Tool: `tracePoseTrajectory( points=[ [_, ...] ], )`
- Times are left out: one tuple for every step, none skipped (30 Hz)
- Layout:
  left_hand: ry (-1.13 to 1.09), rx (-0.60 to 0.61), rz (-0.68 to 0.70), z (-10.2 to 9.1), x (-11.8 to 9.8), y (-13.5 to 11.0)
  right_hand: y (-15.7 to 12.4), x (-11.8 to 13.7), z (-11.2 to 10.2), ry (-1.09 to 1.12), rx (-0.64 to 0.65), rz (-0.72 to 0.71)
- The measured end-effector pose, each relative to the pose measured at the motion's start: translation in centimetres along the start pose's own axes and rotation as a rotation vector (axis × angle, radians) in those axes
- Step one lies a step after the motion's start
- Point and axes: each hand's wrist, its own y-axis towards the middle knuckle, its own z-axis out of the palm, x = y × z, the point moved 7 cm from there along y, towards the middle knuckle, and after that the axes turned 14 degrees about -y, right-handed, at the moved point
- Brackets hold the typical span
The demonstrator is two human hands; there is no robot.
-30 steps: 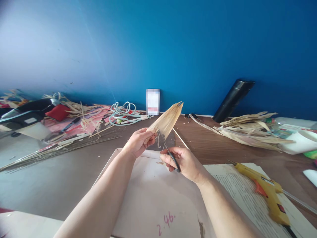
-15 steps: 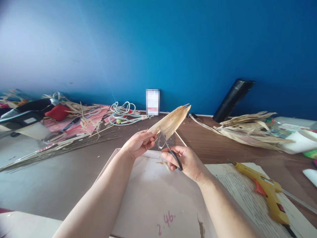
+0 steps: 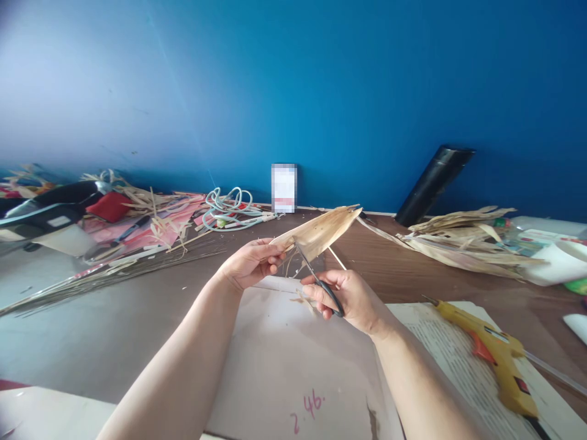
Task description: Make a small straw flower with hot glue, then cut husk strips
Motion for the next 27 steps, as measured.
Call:
tracePoseTrajectory(
  points=[
    [0.020,0.003,-0.003,0.0,0.0,0.0,0.0,0.0,0.0,-0.007,0.001,-0.002],
    [0.048,0.006,-0.009,0.1,0.1,0.0,0.0,0.1,0.0,-0.012,0.001,-0.005],
    [0.080,0.009,-0.015,0.1,0.1,-0.1,0.0,0.1,0.1,-0.015,-0.001,-0.007],
    [0.113,0.009,-0.022,0.2,0.2,-0.1,0.0,0.1,0.1,-0.018,-0.002,-0.008],
    [0.145,0.009,-0.027,0.2,0.3,-0.1,0.0,0.1,0.0,-0.022,-0.004,-0.008],
    [0.173,0.012,-0.030,0.3,0.4,-0.1,0.0,0.2,0.0,-0.030,-0.005,-0.007],
    [0.199,0.021,-0.028,0.4,0.5,-0.1,0.0,0.2,-0.1,-0.040,-0.004,-0.006],
    [0.227,0.036,-0.024,0.5,0.5,-0.1,0.0,0.2,-0.2,-0.052,0.000,-0.004],
    [0.260,0.055,-0.018,0.7,0.6,-0.1,0.0,0.1,-0.3,-0.065,0.006,0.000],
    [0.301,0.067,-0.012,0.8,0.6,-0.1,-0.1,0.1,-0.4,-0.077,0.011,0.004],
    [0.346,0.065,-0.004,0.9,0.6,-0.1,-0.1,0.0,-0.6,-0.088,0.017,0.008],
    [0.392,0.049,0.002,0.9,0.6,-0.2,-0.1,-0.1,-0.7,-0.098,0.024,0.012],
    [0.431,0.024,0.005,0.9,0.6,-0.2,-0.1,-0.1,-0.8,-0.106,0.030,0.016],
    [0.462,0.001,0.006,0.8,0.5,-0.3,-0.1,-0.2,-0.9,-0.111,0.036,0.018],
    [0.484,-0.016,0.006,0.8,0.5,-0.4,-0.1,-0.2,-1.0,-0.115,0.042,0.019],
    [0.496,-0.025,0.007,0.9,0.4,-0.5,-0.2,-0.2,-1.0,-0.117,0.048,0.019],
    [0.502,-0.024,0.009,1.0,0.4,-0.5,-0.2,-0.2,-1.0,-0.117,0.054,0.020],
    [0.506,-0.018,0.012,1.1,0.3,-0.6,-0.2,-0.2,-1.0,-0.115,0.057,0.022],
    [0.507,-0.010,0.016,1.2,0.3,-0.6,-0.2,-0.2,-0.9,-0.111,0.059,0.023],
    [0.507,0.000,0.021,1.3,0.3,-0.6,-0.2,-0.2,-0.9,-0.108,0.057,0.024],
    [0.505,0.012,0.029,1.4,0.2,-0.5,-0.2,-0.2,-0.9,-0.106,0.055,0.025],
    [0.503,0.023,0.040,1.5,0.2,-0.5,-0.2,-0.2,-0.9,-0.108,0.050,0.024],
    [0.499,0.025,0.055,1.4,0.2,-0.4,-0.2,-0.2,-1.0,-0.111,0.044,0.021],
    [0.493,0.018,0.075,1.3,0.1,-0.3,-0.2,-0.2,-1.0,-0.117,0.037,0.018],
    [0.491,0.003,0.099,1.0,-0.1,-0.3,-0.2,-0.2,-1.1,-0.123,0.031,0.015],
    [0.494,-0.020,0.127,0.7,-0.2,-0.2,-0.1,-0.2,-1.2,-0.128,0.024,0.013],
    [0.507,-0.050,0.158,0.4,-0.4,-0.1,-0.1,-0.2,-1.3,-0.133,0.018,0.012]
  ],
)
